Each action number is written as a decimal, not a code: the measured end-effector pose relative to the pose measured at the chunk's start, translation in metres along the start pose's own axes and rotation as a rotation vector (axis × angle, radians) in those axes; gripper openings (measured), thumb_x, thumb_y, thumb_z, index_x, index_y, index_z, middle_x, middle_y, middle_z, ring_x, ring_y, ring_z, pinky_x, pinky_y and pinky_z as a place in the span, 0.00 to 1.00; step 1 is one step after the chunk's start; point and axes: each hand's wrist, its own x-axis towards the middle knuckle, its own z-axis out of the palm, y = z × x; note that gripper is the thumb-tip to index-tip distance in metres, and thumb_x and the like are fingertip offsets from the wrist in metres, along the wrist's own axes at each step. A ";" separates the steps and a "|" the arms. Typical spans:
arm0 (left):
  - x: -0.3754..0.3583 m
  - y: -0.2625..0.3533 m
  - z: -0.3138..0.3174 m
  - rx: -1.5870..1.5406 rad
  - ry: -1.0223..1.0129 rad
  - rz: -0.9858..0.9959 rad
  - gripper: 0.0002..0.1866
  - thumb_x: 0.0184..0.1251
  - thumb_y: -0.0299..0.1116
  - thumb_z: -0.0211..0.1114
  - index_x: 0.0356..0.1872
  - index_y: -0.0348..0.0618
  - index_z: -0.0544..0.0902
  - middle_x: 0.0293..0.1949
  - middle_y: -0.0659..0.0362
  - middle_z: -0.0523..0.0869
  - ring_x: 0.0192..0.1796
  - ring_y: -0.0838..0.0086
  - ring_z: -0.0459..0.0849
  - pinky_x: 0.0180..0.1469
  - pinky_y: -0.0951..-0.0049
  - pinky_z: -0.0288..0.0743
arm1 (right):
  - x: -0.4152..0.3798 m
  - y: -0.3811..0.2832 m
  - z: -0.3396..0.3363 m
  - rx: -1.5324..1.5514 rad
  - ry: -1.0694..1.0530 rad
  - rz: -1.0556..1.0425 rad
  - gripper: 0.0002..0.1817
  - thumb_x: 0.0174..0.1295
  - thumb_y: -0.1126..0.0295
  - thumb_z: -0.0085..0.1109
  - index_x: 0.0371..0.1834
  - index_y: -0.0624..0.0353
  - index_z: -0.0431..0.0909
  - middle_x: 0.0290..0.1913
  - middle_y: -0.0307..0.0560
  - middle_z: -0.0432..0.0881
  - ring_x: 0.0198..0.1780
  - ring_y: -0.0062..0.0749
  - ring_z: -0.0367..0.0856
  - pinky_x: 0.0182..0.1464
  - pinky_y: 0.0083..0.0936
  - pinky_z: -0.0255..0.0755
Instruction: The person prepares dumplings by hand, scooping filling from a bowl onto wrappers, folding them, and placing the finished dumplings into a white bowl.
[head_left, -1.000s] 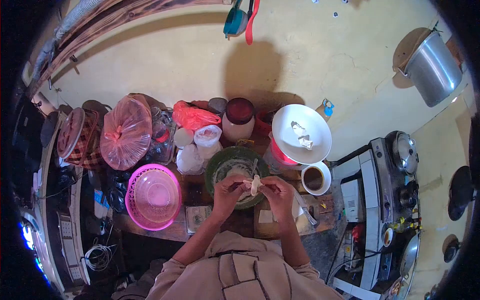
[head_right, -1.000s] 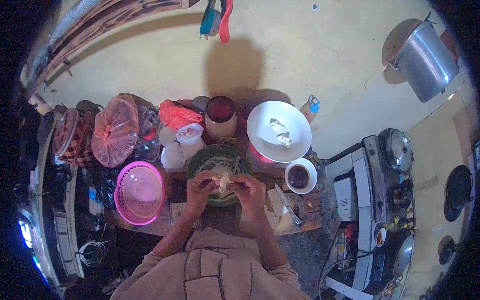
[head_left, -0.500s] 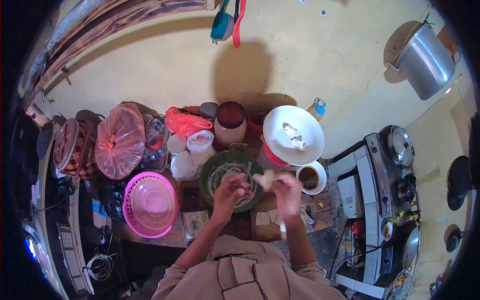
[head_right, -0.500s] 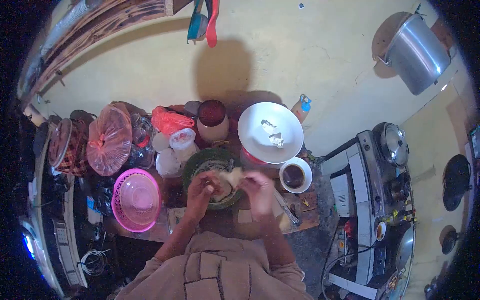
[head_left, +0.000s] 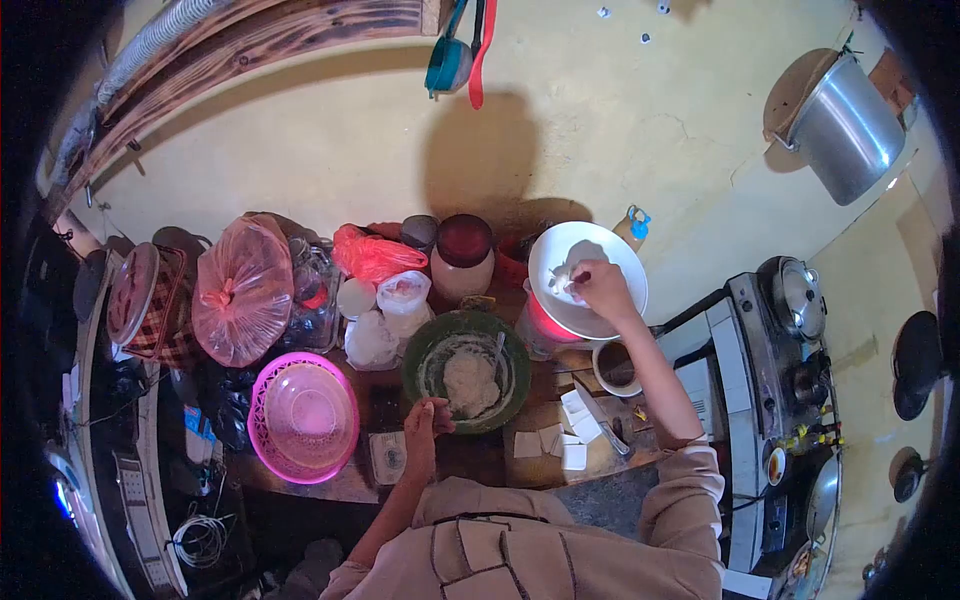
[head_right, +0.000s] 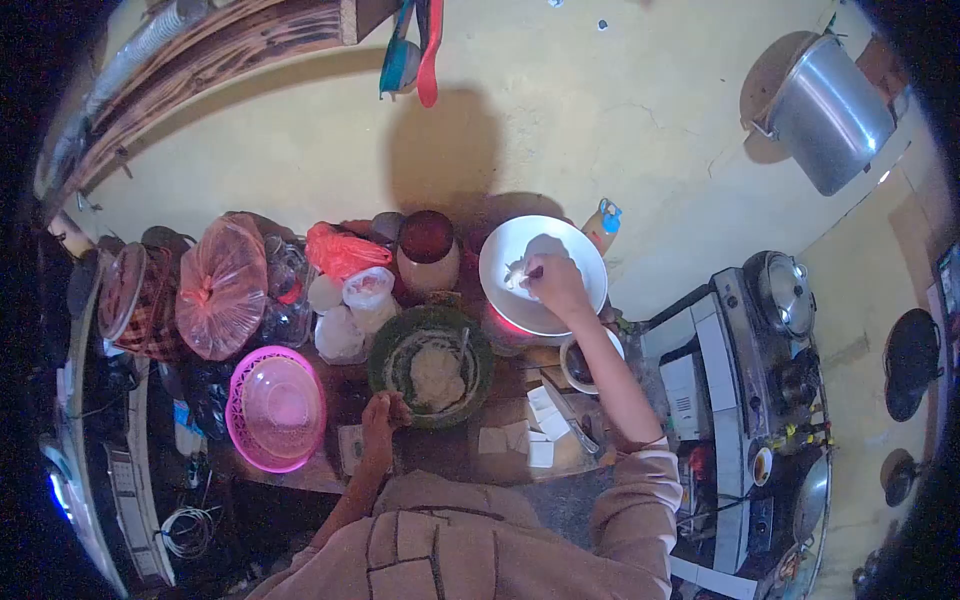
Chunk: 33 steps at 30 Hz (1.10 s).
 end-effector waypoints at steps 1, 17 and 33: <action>0.000 -0.005 -0.003 0.002 0.003 -0.005 0.13 0.67 0.37 0.45 0.37 0.40 0.75 0.25 0.62 0.75 0.26 0.80 0.75 0.31 0.78 0.74 | -0.002 -0.004 -0.001 -0.125 -0.003 0.033 0.07 0.40 0.70 0.64 0.22 0.58 0.77 0.25 0.48 0.79 0.28 0.34 0.79 0.33 0.26 0.72; -0.005 -0.012 -0.038 0.123 0.137 0.023 0.12 0.67 0.37 0.45 0.36 0.42 0.75 0.25 0.63 0.76 0.23 0.81 0.74 0.28 0.80 0.71 | -0.116 -0.083 -0.063 0.221 -0.063 0.087 0.05 0.42 0.80 0.56 0.23 0.58 0.78 0.25 0.46 0.80 0.28 0.33 0.79 0.32 0.23 0.71; -0.020 -0.019 -0.035 0.181 0.093 -0.033 0.12 0.67 0.35 0.44 0.36 0.42 0.75 0.25 0.63 0.76 0.25 0.82 0.75 0.30 0.81 0.71 | -0.240 0.009 0.150 -0.206 -0.401 0.064 0.26 0.37 0.60 0.66 0.45 0.50 0.73 0.44 0.46 0.72 0.50 0.47 0.66 0.49 0.37 0.63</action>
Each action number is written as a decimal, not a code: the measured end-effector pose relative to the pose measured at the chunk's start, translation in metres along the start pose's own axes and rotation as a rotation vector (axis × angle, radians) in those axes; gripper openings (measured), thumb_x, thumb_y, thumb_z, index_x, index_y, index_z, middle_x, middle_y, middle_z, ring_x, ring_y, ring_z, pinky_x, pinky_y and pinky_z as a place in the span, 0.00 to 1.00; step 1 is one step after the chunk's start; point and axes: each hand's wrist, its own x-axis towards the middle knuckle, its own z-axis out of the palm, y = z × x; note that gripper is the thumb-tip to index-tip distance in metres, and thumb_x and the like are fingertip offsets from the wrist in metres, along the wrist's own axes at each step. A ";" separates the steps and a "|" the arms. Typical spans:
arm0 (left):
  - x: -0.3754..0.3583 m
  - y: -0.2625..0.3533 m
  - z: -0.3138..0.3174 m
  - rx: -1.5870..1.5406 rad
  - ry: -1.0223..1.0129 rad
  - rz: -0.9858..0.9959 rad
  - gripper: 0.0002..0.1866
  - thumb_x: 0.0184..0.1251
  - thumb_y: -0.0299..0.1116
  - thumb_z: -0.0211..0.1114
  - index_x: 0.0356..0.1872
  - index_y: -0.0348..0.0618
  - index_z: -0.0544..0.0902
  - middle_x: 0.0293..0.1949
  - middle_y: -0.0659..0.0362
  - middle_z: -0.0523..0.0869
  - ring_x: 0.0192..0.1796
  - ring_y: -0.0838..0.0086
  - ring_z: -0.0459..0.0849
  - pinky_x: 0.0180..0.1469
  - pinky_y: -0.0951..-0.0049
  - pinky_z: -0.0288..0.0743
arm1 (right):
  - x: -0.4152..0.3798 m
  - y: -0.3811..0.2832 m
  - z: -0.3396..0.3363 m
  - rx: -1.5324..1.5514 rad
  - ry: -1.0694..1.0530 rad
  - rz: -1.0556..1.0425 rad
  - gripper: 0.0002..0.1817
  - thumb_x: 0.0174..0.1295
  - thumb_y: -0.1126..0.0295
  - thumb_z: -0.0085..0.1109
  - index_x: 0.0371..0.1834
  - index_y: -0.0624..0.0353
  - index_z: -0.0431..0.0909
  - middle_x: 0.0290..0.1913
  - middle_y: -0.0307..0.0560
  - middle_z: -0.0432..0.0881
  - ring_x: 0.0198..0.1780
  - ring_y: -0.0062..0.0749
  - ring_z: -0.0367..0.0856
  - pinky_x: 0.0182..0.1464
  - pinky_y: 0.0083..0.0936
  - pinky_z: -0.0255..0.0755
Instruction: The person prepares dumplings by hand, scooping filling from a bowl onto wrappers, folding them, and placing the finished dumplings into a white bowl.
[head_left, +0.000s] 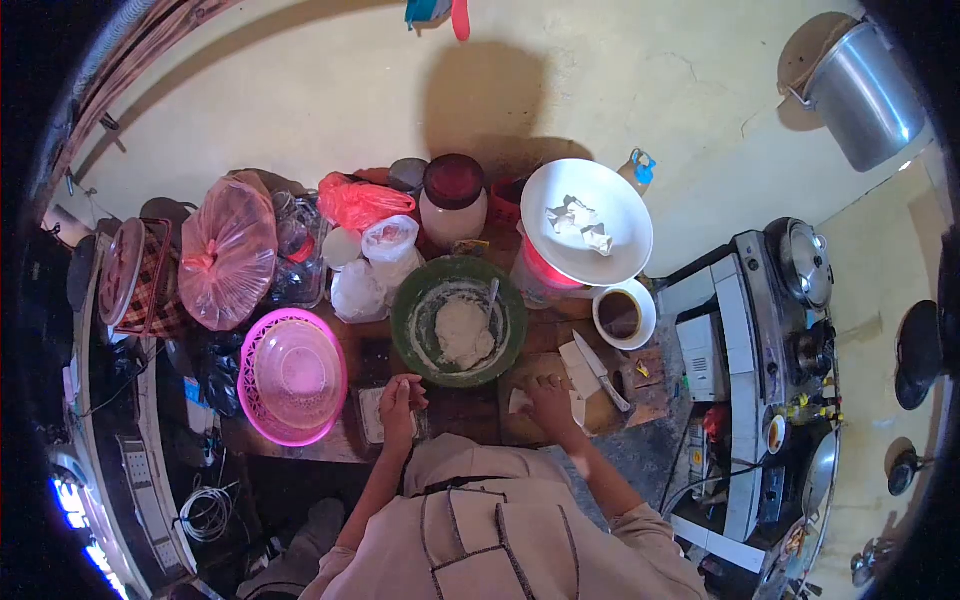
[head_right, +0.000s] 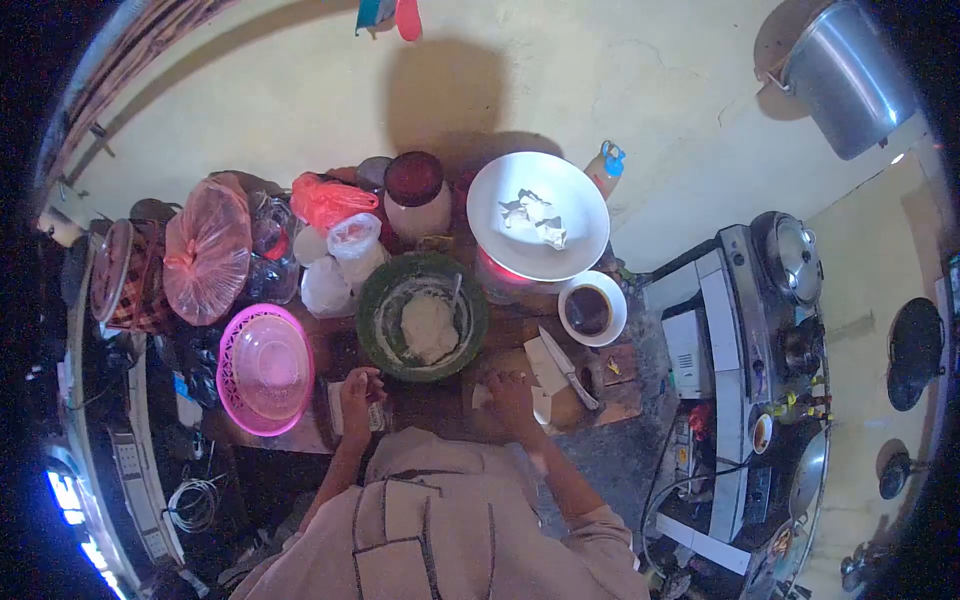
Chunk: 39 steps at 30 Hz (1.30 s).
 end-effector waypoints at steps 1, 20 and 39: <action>0.001 -0.002 -0.001 0.010 -0.013 0.003 0.12 0.67 0.35 0.44 0.36 0.41 0.75 0.25 0.63 0.76 0.25 0.82 0.75 0.30 0.81 0.71 | 0.002 0.001 -0.001 -0.031 0.000 -0.046 0.25 0.37 0.60 0.67 0.43 0.50 0.74 0.42 0.46 0.73 0.49 0.47 0.67 0.48 0.37 0.63; -0.008 0.010 0.043 0.605 -0.600 0.031 0.15 0.58 0.34 0.58 0.42 0.35 0.74 0.31 0.57 0.80 0.31 0.79 0.78 0.34 0.78 0.73 | 0.023 -0.070 -0.067 0.716 -0.157 -0.005 0.21 0.42 0.65 0.66 0.39 0.59 0.70 0.28 0.42 0.73 0.31 0.26 0.71 0.34 0.25 0.67; 0.067 0.006 -0.039 0.232 -0.347 -0.137 0.10 0.57 0.33 0.56 0.31 0.37 0.79 0.25 0.63 0.78 0.30 0.83 0.75 0.35 0.79 0.68 | 0.203 -0.030 -0.024 -0.796 0.275 -0.707 0.08 0.42 0.66 0.51 0.21 0.52 0.81 0.35 0.41 0.75 0.45 0.32 0.66 0.45 0.27 0.58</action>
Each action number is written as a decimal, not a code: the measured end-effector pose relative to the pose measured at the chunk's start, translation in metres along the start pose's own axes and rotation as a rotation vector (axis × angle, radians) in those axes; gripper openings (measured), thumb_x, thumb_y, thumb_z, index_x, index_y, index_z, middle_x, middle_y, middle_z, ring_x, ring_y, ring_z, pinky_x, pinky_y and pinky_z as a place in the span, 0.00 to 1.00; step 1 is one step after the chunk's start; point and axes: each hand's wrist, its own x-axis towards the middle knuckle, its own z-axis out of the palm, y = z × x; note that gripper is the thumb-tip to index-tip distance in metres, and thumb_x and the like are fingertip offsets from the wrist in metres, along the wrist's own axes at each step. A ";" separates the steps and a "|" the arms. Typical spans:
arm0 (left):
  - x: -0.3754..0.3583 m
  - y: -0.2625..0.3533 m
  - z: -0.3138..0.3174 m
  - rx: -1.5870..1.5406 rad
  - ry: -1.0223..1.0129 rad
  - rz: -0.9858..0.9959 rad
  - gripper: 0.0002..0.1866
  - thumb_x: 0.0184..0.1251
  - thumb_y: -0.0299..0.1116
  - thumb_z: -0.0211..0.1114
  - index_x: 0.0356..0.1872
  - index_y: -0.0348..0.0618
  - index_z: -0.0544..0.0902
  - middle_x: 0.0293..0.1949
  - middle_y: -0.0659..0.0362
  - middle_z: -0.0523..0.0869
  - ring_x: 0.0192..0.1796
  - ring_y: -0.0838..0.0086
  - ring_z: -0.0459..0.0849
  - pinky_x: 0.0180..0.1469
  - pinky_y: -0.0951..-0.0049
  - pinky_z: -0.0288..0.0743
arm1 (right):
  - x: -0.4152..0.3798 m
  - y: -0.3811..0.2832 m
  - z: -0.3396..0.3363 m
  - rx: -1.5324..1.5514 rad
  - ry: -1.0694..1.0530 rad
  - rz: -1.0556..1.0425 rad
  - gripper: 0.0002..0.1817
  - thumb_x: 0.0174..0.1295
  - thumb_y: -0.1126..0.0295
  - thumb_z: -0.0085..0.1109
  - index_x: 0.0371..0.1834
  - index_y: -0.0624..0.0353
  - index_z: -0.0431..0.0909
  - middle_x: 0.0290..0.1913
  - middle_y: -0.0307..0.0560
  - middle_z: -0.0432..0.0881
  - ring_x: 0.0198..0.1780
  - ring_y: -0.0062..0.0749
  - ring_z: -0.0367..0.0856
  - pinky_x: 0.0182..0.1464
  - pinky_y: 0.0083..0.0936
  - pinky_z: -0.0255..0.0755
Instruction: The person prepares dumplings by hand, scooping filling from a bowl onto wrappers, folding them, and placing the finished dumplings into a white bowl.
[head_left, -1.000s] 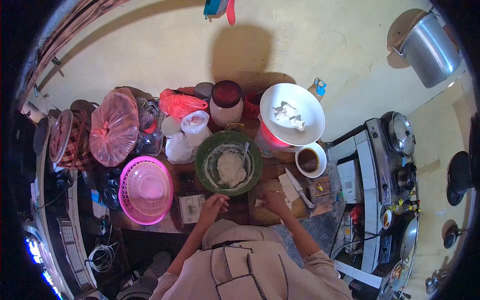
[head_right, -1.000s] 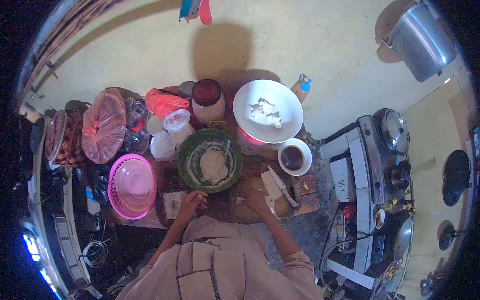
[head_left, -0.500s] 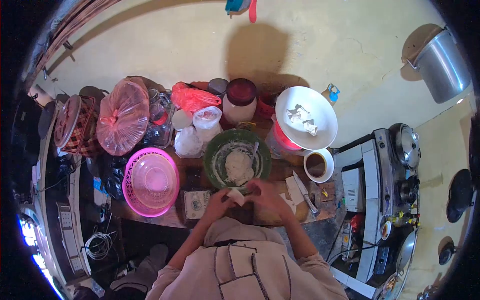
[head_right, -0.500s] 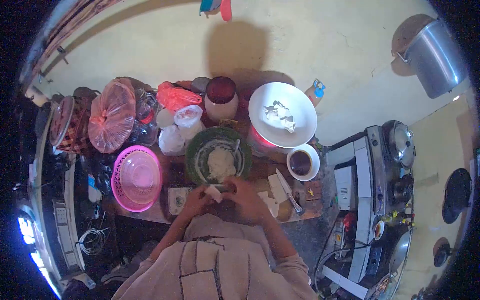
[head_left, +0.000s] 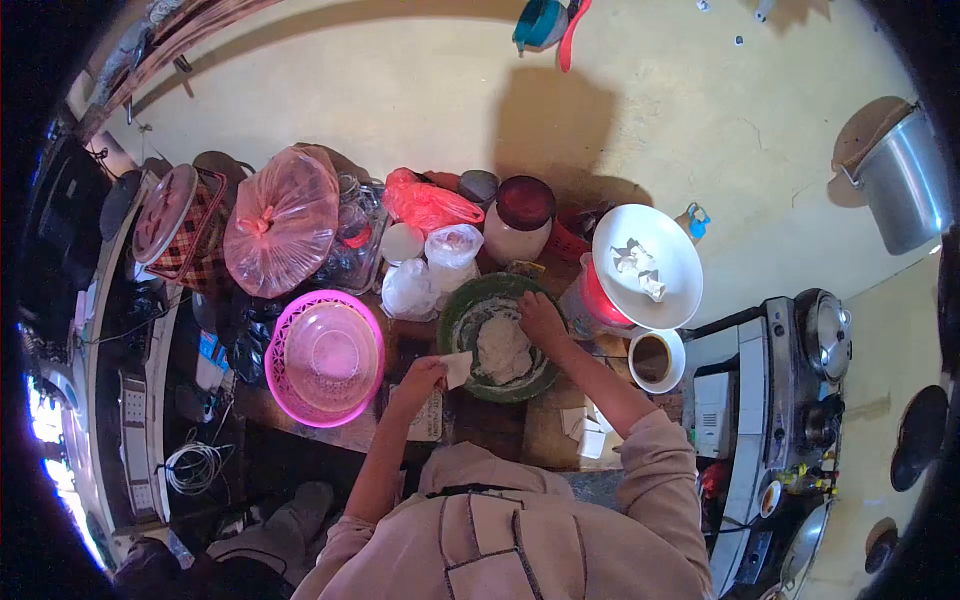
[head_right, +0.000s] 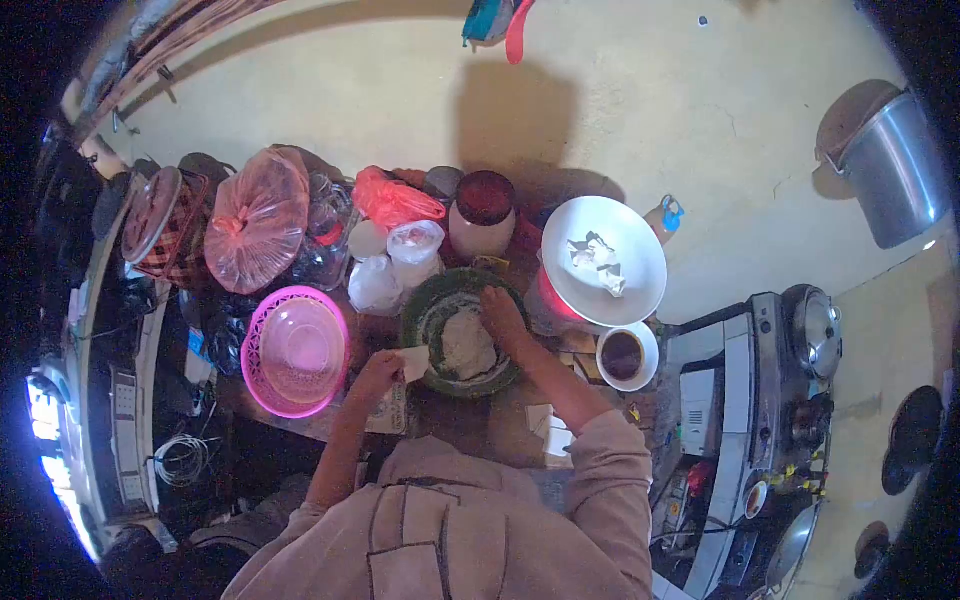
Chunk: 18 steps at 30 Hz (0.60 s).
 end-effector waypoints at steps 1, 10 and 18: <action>0.010 -0.012 -0.001 -0.085 -0.017 -0.020 0.10 0.58 0.34 0.56 0.31 0.36 0.79 0.26 0.62 0.78 0.30 0.83 0.75 0.36 0.80 0.68 | 0.000 0.003 -0.009 -0.017 -0.084 -0.033 0.08 0.42 0.65 0.51 0.20 0.52 0.81 0.33 0.40 0.76 0.45 0.31 0.66 0.46 0.27 0.57; 0.011 0.016 0.020 -0.300 0.296 0.041 0.06 0.57 0.29 0.57 0.31 0.36 0.75 0.28 0.60 0.79 0.29 0.78 0.78 0.30 0.78 0.71 | -0.029 -0.011 -0.066 0.392 -0.138 0.128 0.07 0.47 0.70 0.49 0.27 0.54 0.76 0.18 0.46 0.77 0.21 0.41 0.78 0.20 0.37 0.67; 0.037 -0.026 0.016 -0.041 0.444 0.081 0.05 0.54 0.26 0.59 0.32 0.38 0.75 0.27 0.59 0.80 0.26 0.78 0.79 0.25 0.78 0.71 | -0.059 -0.022 -0.093 0.451 -0.025 0.203 0.08 0.49 0.72 0.47 0.32 0.53 0.74 0.20 0.46 0.77 0.24 0.40 0.79 0.23 0.37 0.71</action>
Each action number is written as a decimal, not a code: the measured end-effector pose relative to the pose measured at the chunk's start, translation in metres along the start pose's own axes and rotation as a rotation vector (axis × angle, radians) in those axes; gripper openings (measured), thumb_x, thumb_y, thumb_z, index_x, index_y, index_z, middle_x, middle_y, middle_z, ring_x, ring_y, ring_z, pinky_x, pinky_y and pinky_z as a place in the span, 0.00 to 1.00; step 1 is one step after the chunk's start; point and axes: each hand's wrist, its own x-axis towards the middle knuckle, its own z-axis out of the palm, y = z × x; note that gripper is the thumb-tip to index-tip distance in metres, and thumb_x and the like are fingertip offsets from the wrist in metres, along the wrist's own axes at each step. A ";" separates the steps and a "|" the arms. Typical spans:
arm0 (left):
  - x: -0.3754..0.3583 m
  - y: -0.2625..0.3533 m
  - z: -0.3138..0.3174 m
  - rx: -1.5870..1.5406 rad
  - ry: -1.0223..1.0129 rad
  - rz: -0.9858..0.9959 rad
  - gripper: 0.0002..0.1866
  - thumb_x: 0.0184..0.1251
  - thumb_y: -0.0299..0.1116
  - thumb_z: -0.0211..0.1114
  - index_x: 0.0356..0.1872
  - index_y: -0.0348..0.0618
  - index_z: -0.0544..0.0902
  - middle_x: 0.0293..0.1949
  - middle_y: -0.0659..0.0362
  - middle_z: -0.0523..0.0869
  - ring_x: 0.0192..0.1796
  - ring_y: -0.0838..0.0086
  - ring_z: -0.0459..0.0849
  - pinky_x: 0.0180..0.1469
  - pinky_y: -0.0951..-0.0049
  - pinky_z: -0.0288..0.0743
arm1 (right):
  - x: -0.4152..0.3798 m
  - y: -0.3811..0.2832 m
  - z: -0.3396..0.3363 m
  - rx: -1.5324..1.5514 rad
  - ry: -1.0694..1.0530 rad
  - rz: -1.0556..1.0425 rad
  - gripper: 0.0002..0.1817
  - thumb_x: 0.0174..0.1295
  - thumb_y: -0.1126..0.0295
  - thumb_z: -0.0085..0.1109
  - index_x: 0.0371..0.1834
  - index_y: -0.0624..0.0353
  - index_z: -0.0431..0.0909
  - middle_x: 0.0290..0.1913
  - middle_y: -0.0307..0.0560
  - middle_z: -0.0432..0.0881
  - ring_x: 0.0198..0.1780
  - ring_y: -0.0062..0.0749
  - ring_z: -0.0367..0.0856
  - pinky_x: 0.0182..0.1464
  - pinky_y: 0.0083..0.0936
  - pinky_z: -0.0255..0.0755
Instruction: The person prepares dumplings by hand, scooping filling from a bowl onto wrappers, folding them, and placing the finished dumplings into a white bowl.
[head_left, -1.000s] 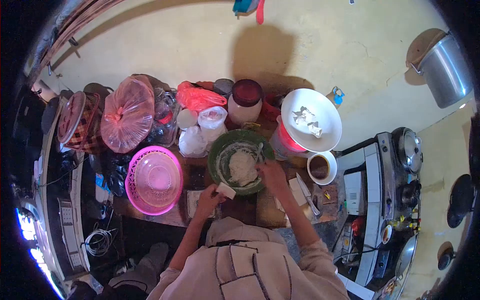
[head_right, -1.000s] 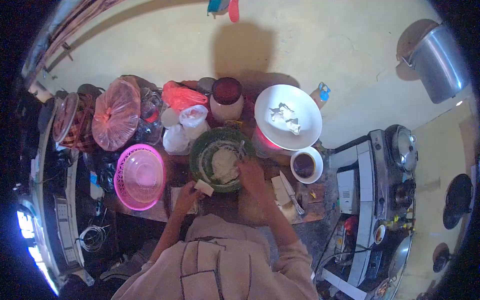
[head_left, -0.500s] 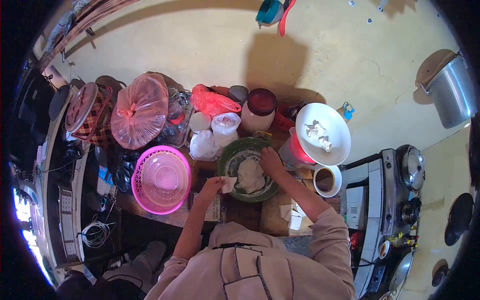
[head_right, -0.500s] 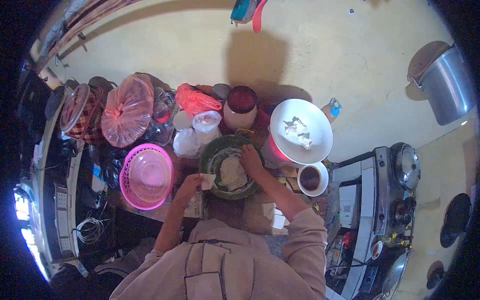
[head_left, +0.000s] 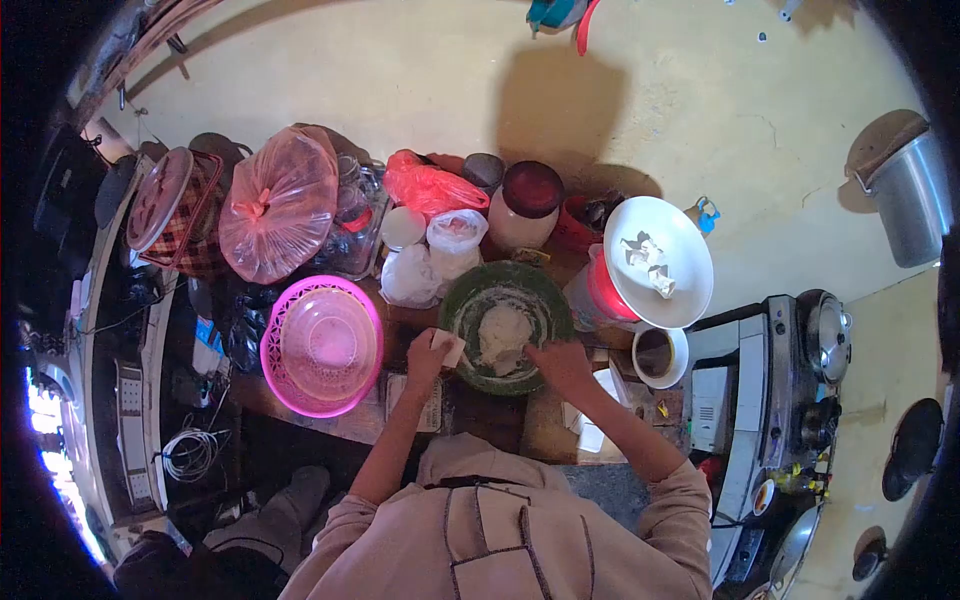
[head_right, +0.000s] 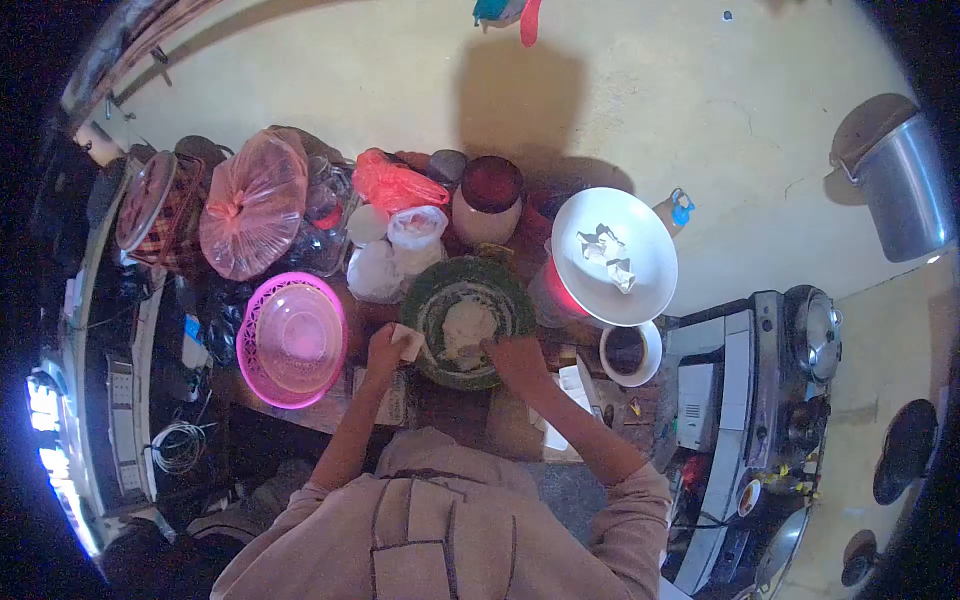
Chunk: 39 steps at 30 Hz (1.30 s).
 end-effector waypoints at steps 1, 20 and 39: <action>-0.003 0.006 -0.001 -0.016 -0.016 -0.030 0.06 0.54 0.27 0.59 0.32 0.38 0.76 0.26 0.59 0.80 0.26 0.78 0.79 0.25 0.78 0.71 | -0.007 -0.001 0.010 -0.023 0.073 -0.042 0.08 0.50 0.71 0.46 0.33 0.54 0.73 0.21 0.46 0.77 0.24 0.40 0.79 0.23 0.36 0.71; 0.002 -0.011 -0.005 -0.189 -0.041 -0.028 0.12 0.62 0.34 0.52 0.37 0.38 0.78 0.30 0.60 0.80 0.28 0.78 0.79 0.28 0.79 0.74 | -0.022 0.034 0.055 0.798 -0.347 0.495 0.14 0.48 0.61 0.53 0.35 0.55 0.77 0.34 0.51 0.79 0.35 0.45 0.78 0.39 0.38 0.70; -0.015 0.064 0.040 -0.709 -0.555 -0.623 0.14 0.59 0.30 0.56 0.44 0.33 0.72 0.41 0.53 0.79 0.42 0.68 0.80 0.41 0.71 0.78 | -0.048 -0.014 0.043 1.269 0.467 0.519 0.03 0.57 0.80 0.50 0.33 0.61 0.70 0.34 0.41 0.73 0.38 0.25 0.73 0.46 0.21 0.67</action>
